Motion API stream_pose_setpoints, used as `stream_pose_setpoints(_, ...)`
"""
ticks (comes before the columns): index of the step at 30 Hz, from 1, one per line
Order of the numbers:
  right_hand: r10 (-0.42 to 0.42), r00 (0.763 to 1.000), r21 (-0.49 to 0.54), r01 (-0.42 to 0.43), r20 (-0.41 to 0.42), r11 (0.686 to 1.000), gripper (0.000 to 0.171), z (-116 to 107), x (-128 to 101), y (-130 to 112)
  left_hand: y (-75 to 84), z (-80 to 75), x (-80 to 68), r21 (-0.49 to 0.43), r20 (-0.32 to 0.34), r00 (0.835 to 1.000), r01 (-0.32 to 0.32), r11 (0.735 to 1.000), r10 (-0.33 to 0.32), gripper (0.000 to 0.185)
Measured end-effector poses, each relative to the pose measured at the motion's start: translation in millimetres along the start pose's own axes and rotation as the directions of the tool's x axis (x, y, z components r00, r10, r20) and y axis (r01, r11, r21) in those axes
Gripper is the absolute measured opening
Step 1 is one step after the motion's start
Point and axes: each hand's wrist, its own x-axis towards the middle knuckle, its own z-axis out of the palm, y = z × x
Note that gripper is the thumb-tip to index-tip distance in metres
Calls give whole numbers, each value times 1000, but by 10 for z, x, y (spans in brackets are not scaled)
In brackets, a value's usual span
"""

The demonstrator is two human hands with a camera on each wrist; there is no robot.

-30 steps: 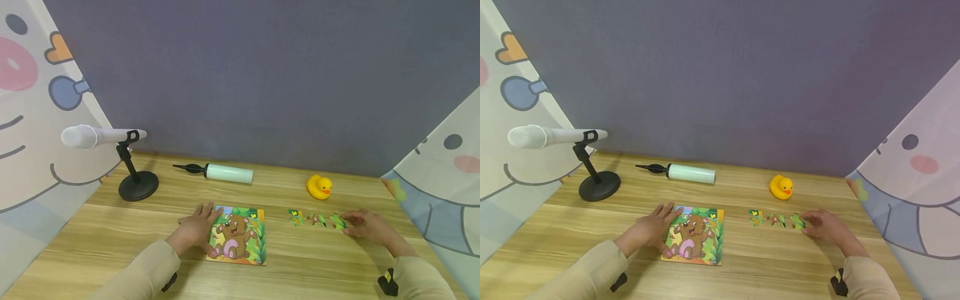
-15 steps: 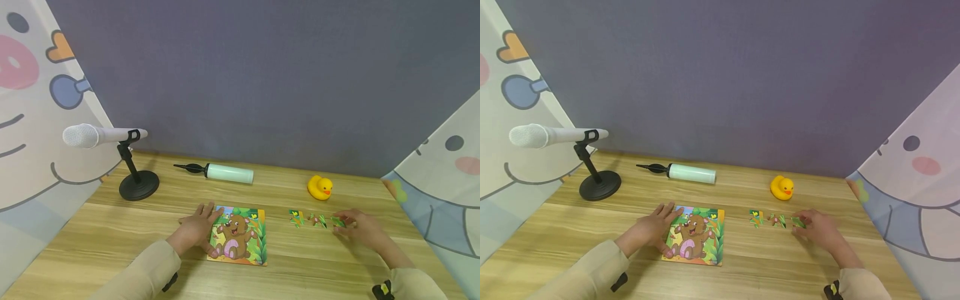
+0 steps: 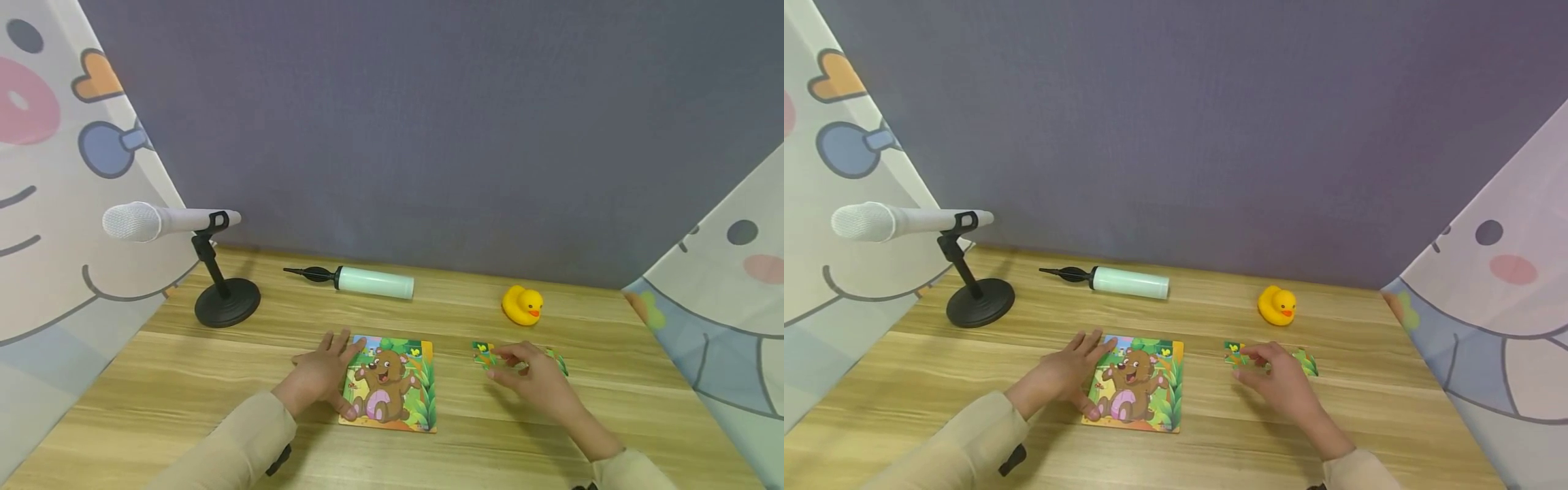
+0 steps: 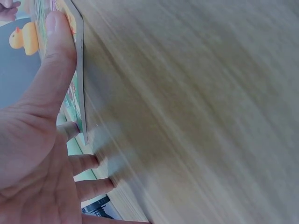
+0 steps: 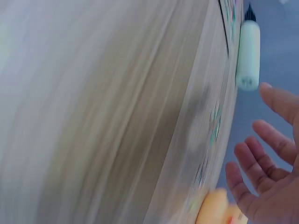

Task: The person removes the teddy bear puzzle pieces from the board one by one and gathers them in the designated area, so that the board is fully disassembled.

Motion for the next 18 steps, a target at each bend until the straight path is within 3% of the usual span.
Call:
stream_pose_setpoints(11,27,997,47,-31,78,998,35,445,172,-461,-15,14,10,-24,2,1000,8,1000,-8,126)
stream_pose_setpoints(18,8,997,29,-10,77,1000,34,687,276,-659,-2,4,3,-26,9,1000,13,1000,-13,125)
